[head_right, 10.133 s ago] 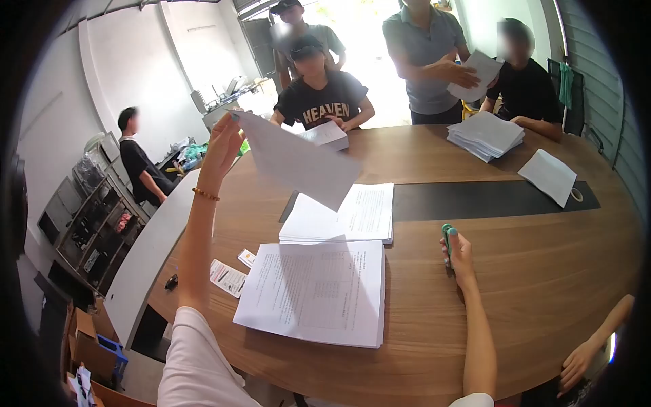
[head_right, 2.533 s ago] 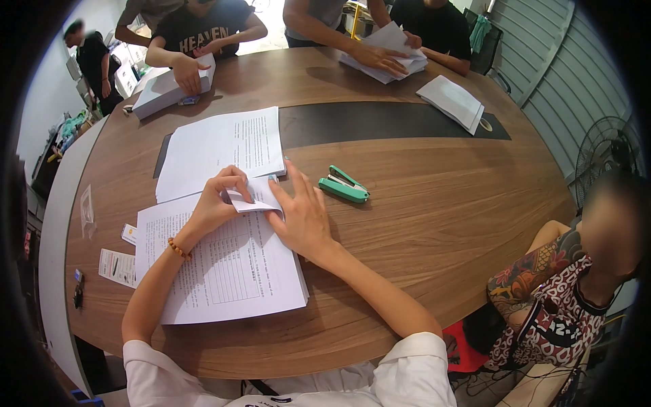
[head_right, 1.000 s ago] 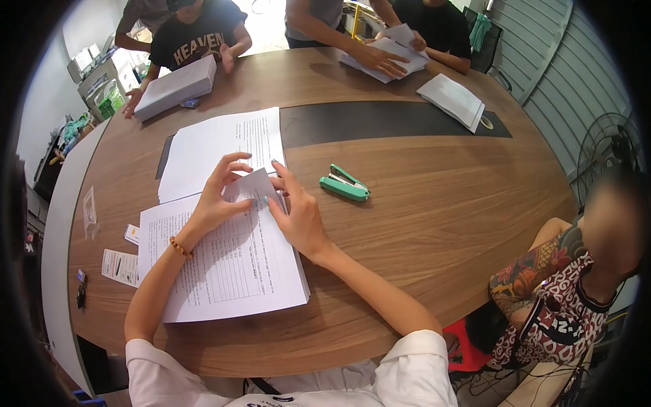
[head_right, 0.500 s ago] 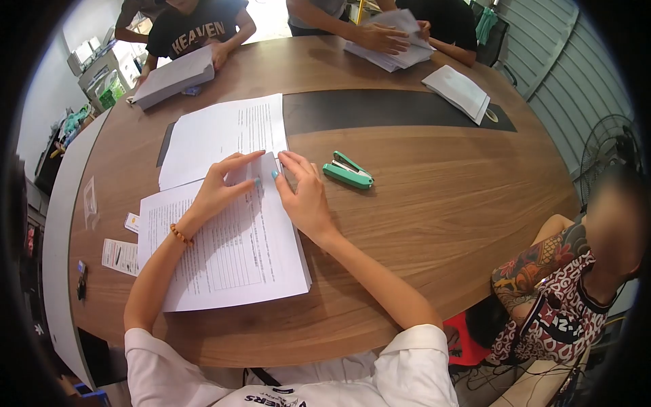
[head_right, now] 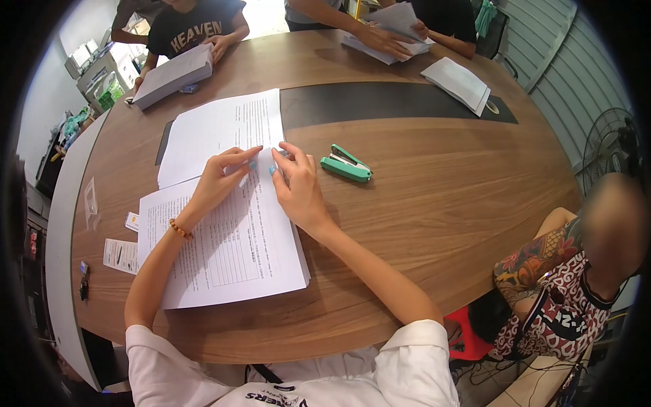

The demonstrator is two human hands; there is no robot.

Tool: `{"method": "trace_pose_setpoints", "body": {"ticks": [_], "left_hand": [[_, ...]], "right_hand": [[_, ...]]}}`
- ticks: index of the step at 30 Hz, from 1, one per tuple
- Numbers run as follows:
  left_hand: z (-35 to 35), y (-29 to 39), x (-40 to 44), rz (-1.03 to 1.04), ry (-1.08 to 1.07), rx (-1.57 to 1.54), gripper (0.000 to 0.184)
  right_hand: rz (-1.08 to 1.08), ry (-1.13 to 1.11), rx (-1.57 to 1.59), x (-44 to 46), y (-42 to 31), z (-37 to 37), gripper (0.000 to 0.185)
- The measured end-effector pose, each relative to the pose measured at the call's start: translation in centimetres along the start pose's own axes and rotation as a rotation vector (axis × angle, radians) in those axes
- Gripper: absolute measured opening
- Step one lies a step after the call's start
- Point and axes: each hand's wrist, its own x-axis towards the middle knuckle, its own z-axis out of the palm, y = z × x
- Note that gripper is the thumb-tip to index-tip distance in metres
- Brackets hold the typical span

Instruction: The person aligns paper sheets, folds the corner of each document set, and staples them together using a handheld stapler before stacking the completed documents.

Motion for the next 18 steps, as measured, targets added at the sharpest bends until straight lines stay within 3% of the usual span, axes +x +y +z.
{"method": "trace_pose_setpoints", "body": {"ticks": [6,8,9,11,12,15,17,18], "left_hand": [[0.5,0.2,-0.1,0.080,0.052,0.028,0.037],[0.5,0.1,-0.1,0.063,0.046,0.016,0.039],[0.4,0.1,-0.1,0.045,0.041,0.004,0.041],[0.4,0.4,-0.2,0.028,0.038,-0.001,0.041],[0.4,0.4,-0.2,0.011,0.026,-0.003,0.041],[0.5,0.1,-0.2,0.073,0.052,0.013,0.036],[0.5,-0.2,-0.2,0.081,0.063,0.015,0.036],[0.5,-0.3,-0.2,0.090,0.066,0.023,0.035]], "right_hand": [[-0.017,0.003,-0.068,2.0,1.6,-2.8,0.039],[-0.131,-0.031,-0.620,2.8,2.7,-6.2,0.047],[-0.137,-0.036,-0.623,2.6,3.1,-7.3,0.047],[0.135,-0.318,-0.952,2.1,4.0,-8.9,0.051],[0.131,-0.324,-0.956,2.0,4.9,-9.3,0.051],[-0.005,-0.257,-0.902,2.3,5.9,-9.8,0.047],[0.231,-0.391,-0.269,3.6,4.5,-10.3,0.043],[0.250,-0.445,-0.028,4.0,4.2,-10.2,0.038]]}}
